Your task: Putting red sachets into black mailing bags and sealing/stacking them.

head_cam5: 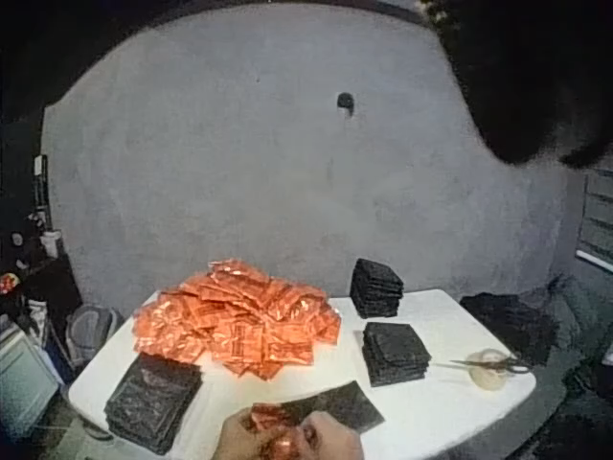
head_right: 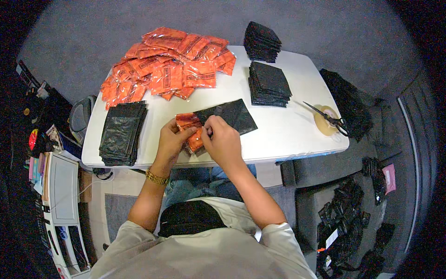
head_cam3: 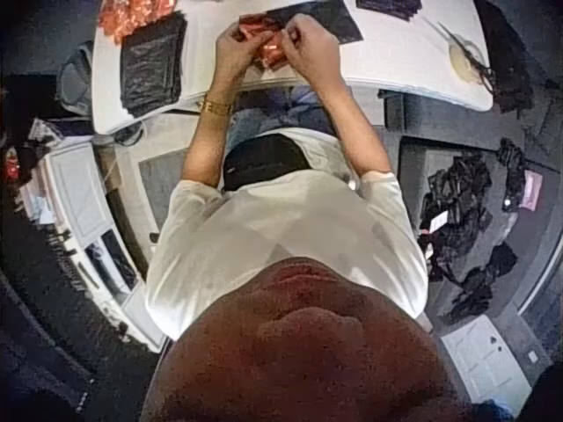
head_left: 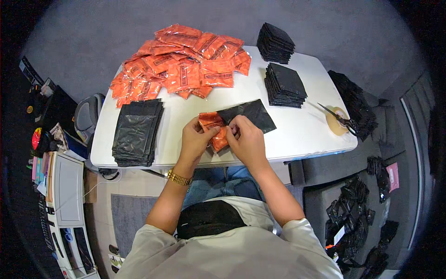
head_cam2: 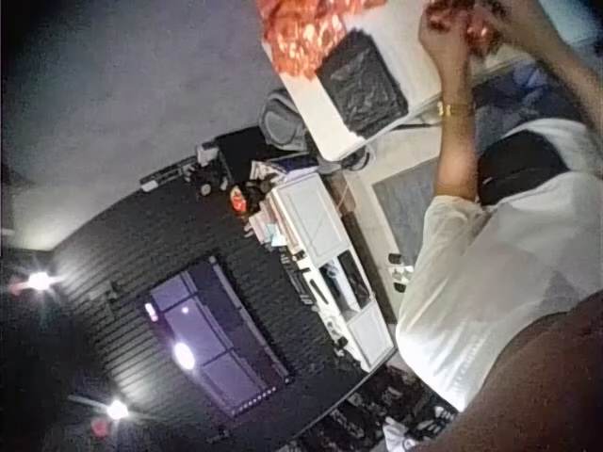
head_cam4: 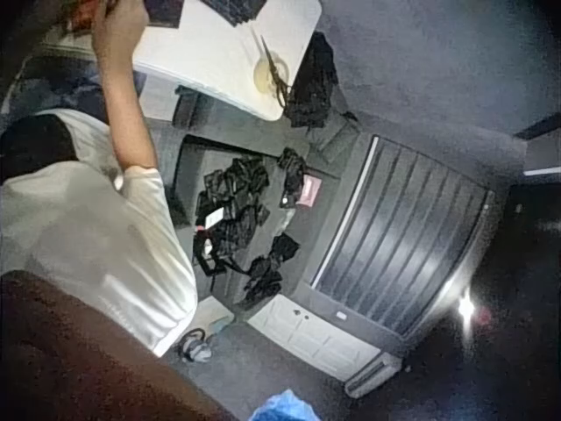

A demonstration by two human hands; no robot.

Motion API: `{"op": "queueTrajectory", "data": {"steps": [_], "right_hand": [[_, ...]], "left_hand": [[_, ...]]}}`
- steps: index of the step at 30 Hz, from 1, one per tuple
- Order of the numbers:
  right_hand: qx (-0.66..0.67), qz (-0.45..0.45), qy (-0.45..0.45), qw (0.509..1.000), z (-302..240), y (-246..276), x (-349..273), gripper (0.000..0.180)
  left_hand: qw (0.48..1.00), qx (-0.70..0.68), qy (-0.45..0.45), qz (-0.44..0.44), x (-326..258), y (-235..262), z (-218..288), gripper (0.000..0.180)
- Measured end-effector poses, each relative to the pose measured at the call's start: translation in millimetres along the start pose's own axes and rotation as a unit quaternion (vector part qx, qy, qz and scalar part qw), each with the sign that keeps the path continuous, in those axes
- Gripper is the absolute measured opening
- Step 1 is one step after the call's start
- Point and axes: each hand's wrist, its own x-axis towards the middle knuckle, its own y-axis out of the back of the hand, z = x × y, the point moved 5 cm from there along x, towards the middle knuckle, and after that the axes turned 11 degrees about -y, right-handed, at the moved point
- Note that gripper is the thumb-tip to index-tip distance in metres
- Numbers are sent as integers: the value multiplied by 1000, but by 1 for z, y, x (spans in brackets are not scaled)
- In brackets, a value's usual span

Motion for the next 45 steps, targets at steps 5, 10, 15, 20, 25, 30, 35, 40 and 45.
{"op": "queueTrajectory", "data": {"steps": [5,10,15,20,25,30,35,40,45], "right_hand": [[4,-1,-18,1000,11,-3,-3,14],[18,-16,-41,999,7,-4,-1,15],[18,-26,-31,999,2,-7,-4,15],[9,-29,-29,999,0,-8,-1,15],[16,-37,-33,999,-3,-8,-2,16],[35,-50,-42,997,-15,-3,-2,16],[9,-83,-31,996,-6,-1,8,17],[-9,-137,-4,991,23,13,50,24],[-24,-218,115,969,54,-4,101,42]], "left_hand": [[953,276,-100,-80,-9,-13,20,38],[962,260,-40,-66,-10,-7,16,35],[979,184,-85,26,-1,1,8,30],[971,217,-102,7,0,-2,-1,24],[971,223,-84,8,3,-9,-2,22],[990,116,-62,50,4,-14,-3,25],[955,282,-91,10,4,-8,9,36],[900,373,-210,75,-7,19,26,35],[932,324,-160,35,-10,16,18,24]]}}
